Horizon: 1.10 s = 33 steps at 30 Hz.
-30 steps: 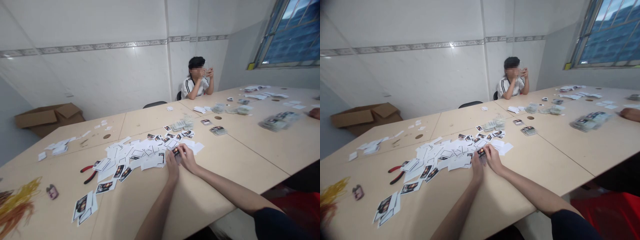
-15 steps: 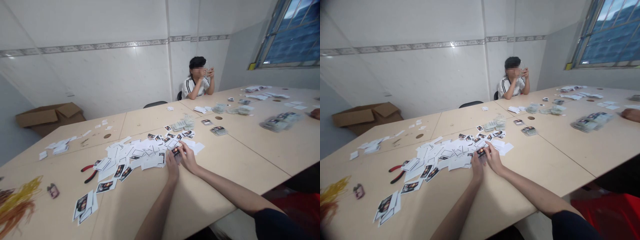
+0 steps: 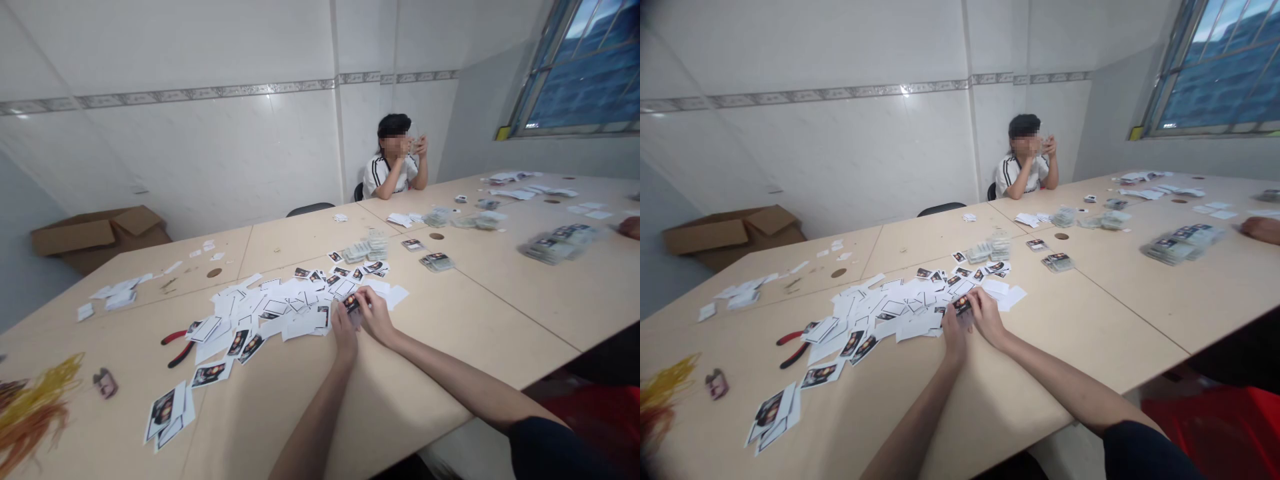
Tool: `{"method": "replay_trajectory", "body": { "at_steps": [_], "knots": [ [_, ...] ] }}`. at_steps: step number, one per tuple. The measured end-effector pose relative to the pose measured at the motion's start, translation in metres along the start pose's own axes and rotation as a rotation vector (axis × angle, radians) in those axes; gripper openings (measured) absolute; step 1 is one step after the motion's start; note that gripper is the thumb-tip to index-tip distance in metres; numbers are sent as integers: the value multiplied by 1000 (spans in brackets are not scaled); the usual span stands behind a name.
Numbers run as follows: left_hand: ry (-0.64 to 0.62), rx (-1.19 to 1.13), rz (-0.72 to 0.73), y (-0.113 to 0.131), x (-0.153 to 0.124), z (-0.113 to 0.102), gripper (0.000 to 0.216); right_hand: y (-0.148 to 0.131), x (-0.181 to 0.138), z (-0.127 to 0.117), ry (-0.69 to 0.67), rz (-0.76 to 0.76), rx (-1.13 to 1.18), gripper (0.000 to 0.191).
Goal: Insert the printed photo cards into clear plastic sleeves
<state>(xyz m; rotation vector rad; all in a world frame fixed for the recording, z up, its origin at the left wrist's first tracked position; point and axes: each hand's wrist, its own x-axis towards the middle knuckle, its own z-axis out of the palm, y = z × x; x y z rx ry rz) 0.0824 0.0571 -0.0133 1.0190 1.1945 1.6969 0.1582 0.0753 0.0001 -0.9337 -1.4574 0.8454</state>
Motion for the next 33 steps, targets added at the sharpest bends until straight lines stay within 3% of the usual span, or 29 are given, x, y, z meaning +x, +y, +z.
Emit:
{"method": "replay_trajectory", "body": {
  "at_steps": [33],
  "knots": [
    [10,55,-4,1,0,0,47,2,6,-5,-9,-50,-136,24]
  ]
}}
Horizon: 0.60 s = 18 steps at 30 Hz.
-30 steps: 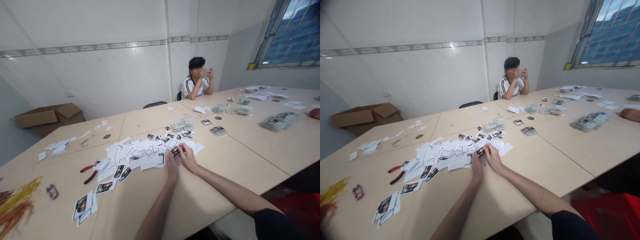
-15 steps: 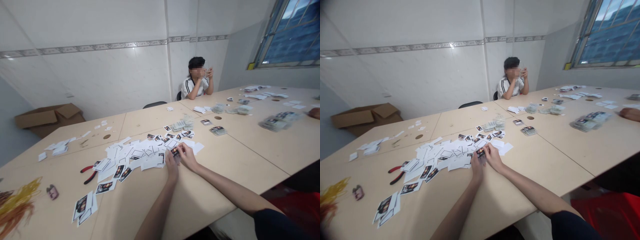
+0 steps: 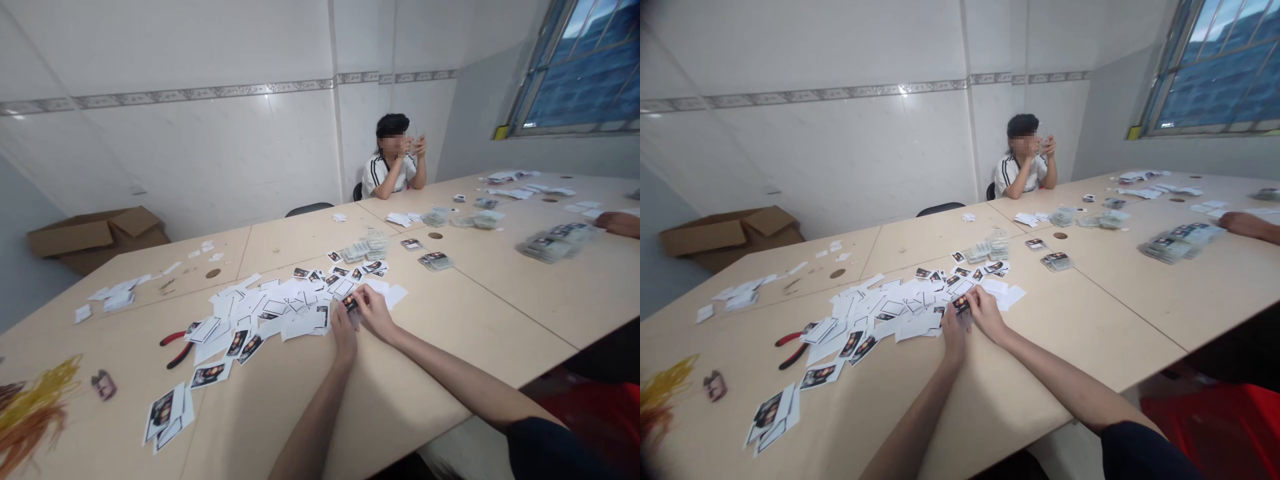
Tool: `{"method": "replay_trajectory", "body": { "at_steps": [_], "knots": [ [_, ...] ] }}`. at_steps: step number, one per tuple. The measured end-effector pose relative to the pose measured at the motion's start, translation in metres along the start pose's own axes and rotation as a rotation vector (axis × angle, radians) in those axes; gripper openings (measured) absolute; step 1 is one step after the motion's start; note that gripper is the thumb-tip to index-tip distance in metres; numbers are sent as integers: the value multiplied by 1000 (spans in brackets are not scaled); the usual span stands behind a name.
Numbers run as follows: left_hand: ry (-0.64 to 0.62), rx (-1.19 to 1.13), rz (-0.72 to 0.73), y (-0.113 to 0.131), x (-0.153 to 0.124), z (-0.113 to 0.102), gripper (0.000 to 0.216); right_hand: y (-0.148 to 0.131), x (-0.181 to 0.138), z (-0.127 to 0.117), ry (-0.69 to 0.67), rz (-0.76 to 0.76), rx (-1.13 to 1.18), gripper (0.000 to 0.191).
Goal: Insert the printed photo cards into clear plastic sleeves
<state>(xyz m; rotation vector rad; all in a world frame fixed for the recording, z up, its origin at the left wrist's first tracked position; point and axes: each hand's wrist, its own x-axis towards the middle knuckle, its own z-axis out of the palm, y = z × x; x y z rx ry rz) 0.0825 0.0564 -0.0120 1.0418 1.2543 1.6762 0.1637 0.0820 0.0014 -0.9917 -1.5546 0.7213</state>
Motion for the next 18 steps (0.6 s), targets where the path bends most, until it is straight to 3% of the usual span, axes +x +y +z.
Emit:
{"method": "replay_trajectory", "body": {
  "at_steps": [18],
  "knots": [
    [-11,39,-6,1,0,0,45,0,1,0,-28,-8,0,21]
  ]
}}
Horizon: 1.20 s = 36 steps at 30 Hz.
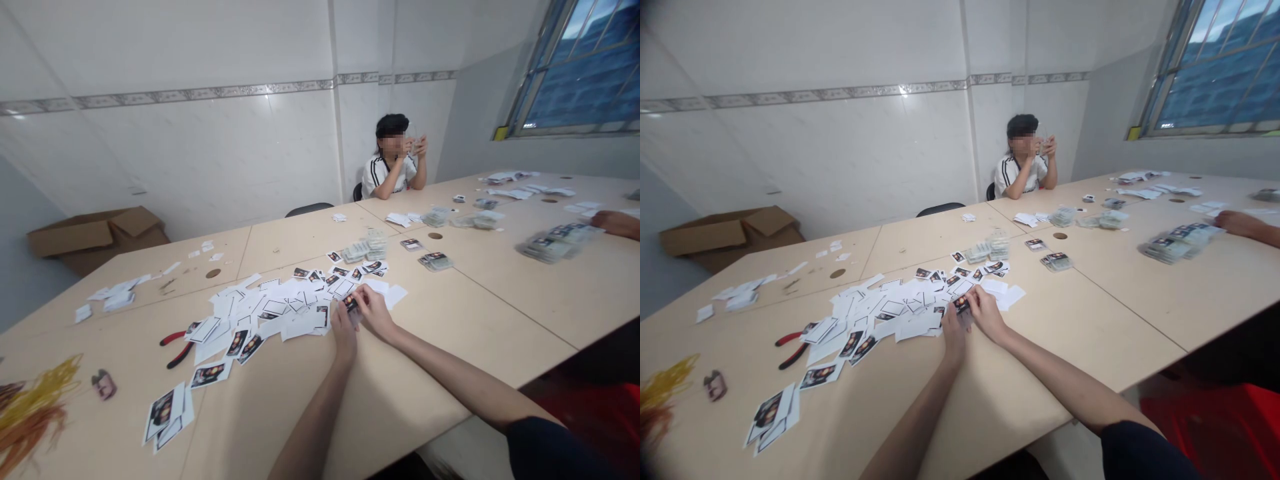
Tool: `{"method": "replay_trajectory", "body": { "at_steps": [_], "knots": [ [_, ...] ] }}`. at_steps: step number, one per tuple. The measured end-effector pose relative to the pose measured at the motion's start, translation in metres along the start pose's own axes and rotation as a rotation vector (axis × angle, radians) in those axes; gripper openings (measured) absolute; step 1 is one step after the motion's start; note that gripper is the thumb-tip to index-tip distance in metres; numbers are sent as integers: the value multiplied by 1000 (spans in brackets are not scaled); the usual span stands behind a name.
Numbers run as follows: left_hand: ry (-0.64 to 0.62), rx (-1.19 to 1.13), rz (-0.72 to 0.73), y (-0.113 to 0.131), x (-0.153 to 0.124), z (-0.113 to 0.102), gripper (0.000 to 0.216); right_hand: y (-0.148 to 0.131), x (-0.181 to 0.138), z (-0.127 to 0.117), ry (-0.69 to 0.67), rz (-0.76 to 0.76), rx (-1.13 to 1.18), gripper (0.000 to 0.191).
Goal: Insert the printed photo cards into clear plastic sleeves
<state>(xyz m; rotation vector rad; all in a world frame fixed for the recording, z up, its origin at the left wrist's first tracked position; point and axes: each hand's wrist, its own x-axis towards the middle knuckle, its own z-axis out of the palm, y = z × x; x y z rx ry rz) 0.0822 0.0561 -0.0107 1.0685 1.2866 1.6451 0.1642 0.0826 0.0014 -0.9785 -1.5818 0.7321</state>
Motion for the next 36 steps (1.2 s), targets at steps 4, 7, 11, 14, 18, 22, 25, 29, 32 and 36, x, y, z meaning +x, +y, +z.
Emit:
{"method": "replay_trajectory", "body": {
  "at_steps": [4,7,11,14,18,22,25,29,32,36],
  "knots": [
    [1,-3,-2,1,0,0,44,1,0,-1,-4,-18,-20,21],
    [-1,-3,-3,1,0,0,44,1,0,-1,-7,-9,-20,21],
    [-1,-3,-5,-1,1,0,45,2,0,0,-17,9,-2,22],
    [1,-12,-6,-3,2,0,45,3,1,0,-1,8,12,18],
    [-8,-32,-5,-3,2,0,44,4,3,-1,16,1,17,30],
    [-9,-48,0,-2,1,-1,44,6,4,-2,5,11,20,30],
    [-12,-63,-2,-2,2,0,44,9,5,-2,1,25,53,30],
    [-4,-85,-13,-3,2,0,46,14,8,-1,-4,70,129,29],
    [6,-104,-23,-3,3,0,46,20,9,1,-3,118,198,32],
    [17,-130,-35,-5,4,0,45,27,10,2,-9,159,251,33]
  ]
}}
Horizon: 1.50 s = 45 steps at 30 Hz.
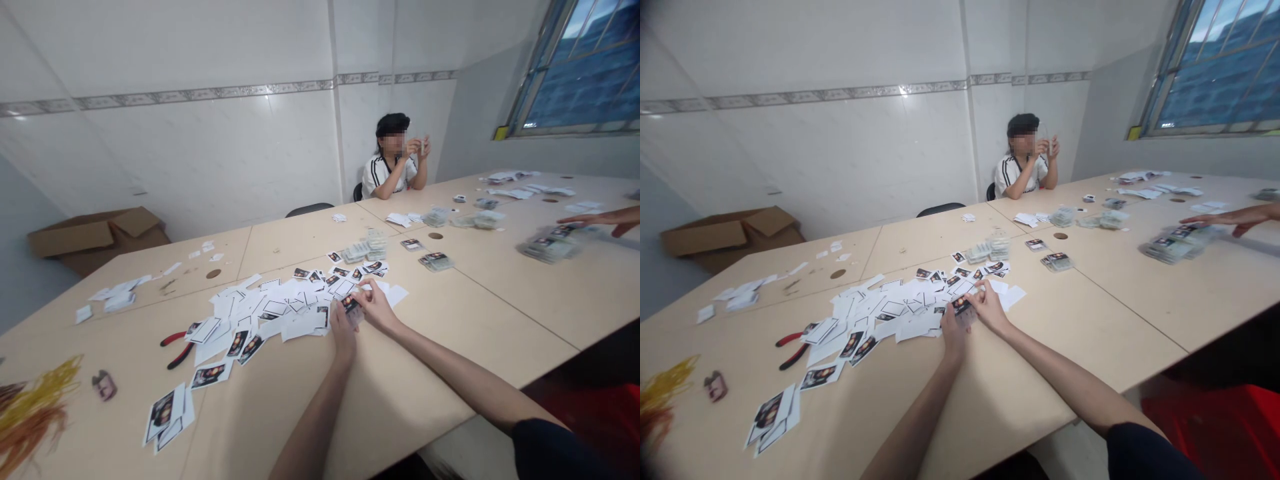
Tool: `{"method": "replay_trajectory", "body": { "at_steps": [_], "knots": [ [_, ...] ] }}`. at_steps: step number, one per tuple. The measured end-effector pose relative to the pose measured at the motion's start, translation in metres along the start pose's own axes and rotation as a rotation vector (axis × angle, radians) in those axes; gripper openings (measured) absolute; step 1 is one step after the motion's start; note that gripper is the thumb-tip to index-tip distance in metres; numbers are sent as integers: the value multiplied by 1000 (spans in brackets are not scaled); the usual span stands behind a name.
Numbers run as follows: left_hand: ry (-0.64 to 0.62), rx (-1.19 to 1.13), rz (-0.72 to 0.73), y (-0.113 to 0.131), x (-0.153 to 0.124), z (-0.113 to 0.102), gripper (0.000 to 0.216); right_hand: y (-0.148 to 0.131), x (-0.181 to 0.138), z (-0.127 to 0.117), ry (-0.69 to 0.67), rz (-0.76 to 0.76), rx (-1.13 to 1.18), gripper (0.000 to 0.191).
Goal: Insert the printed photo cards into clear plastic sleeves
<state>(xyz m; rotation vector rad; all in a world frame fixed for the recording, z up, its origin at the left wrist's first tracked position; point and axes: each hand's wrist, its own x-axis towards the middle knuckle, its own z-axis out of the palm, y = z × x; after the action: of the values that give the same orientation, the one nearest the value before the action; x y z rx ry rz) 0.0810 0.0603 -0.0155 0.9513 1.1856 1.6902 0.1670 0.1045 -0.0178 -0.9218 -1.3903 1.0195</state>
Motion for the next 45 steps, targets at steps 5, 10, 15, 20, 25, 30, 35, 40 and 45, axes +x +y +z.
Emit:
{"method": "replay_trajectory", "body": {
  "at_steps": [5,10,15,20,25,30,35,40,45],
  "knots": [
    [10,-29,1,-1,0,0,46,4,1,1,-3,70,87,35],
    [9,-53,-12,0,1,0,48,7,4,0,17,108,135,30],
    [-19,-69,-34,0,2,0,49,1,10,-7,101,114,151,26],
    [-24,-64,-37,1,1,0,48,-12,1,2,-19,132,189,27],
    [-44,-61,-59,-5,1,0,48,-13,-12,13,-196,186,234,31],
    [-69,-66,-71,-8,2,0,49,-11,-13,13,-220,212,308,32],
    [-90,-63,-61,-9,2,-1,50,-12,-12,12,-220,212,315,34],
    [-116,-46,-48,-11,1,-2,49,-12,-12,12,-206,176,229,29],
    [-130,-33,-47,-10,-1,-1,50,-13,-13,10,-224,181,198,27]
  ]
}}
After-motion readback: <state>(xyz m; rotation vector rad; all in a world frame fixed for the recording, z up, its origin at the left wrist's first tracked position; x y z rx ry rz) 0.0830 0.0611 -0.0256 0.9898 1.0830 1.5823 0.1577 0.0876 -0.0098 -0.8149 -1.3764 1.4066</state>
